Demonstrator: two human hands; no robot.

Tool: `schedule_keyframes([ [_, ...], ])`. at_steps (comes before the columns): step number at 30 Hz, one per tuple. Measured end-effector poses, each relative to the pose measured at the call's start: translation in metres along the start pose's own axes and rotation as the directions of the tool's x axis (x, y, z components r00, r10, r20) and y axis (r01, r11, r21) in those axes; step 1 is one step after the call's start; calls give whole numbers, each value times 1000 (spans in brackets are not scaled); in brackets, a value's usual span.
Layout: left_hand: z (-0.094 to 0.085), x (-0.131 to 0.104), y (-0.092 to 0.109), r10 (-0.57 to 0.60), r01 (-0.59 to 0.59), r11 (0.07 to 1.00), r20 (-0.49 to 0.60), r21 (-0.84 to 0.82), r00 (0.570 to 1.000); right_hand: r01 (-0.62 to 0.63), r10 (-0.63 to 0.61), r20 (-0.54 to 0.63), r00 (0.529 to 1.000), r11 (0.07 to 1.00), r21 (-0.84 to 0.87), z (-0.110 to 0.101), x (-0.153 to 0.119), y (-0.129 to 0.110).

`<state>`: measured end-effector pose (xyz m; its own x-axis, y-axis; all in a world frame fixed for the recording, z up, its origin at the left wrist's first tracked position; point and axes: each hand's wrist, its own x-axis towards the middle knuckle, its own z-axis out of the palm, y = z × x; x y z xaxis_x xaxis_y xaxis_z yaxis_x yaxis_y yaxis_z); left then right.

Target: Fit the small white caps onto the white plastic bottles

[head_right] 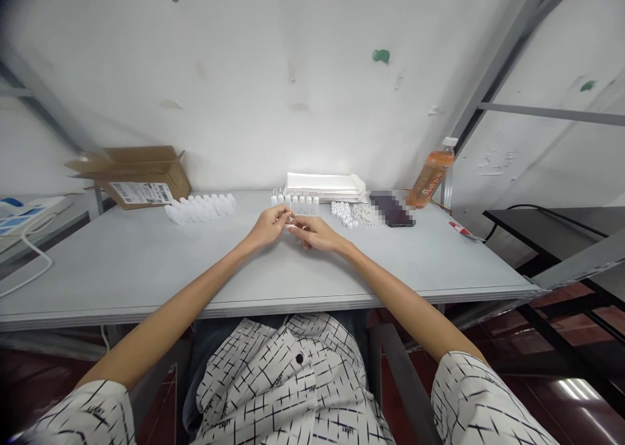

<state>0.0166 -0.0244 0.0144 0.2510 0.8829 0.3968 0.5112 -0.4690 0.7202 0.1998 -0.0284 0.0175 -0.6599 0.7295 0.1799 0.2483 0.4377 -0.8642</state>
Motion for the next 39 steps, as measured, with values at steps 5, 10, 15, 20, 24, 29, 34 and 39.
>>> schedule_keyframes([
  [5,2,-4,3,86,-86,985,12,148,996,-44,44,48,998,999,-1,-4,1,1],
  [10,4,-7,3,175,-172,946,14,274,984,-92,79,87,993,984,154,-6,1,0],
  [15,3,-9,6,183,-168,947,-30,275,983,-125,114,63,991,972,201,-6,0,-2],
  [20,2,-7,5,169,-162,953,-3,256,986,-47,49,-126,991,999,18,-10,1,1],
  [24,2,-7,1,114,-134,944,84,303,990,49,-80,-345,935,994,-100,-15,0,3],
  [29,2,-7,0,118,-166,927,158,336,980,73,-113,-313,943,988,-135,-12,0,3],
  [34,1,-8,-1,113,-186,872,184,452,976,90,-165,-337,927,970,-227,-11,2,5],
  [39,0,-9,-1,136,-238,818,226,523,965,146,-313,-343,886,888,-435,-13,3,11],
])
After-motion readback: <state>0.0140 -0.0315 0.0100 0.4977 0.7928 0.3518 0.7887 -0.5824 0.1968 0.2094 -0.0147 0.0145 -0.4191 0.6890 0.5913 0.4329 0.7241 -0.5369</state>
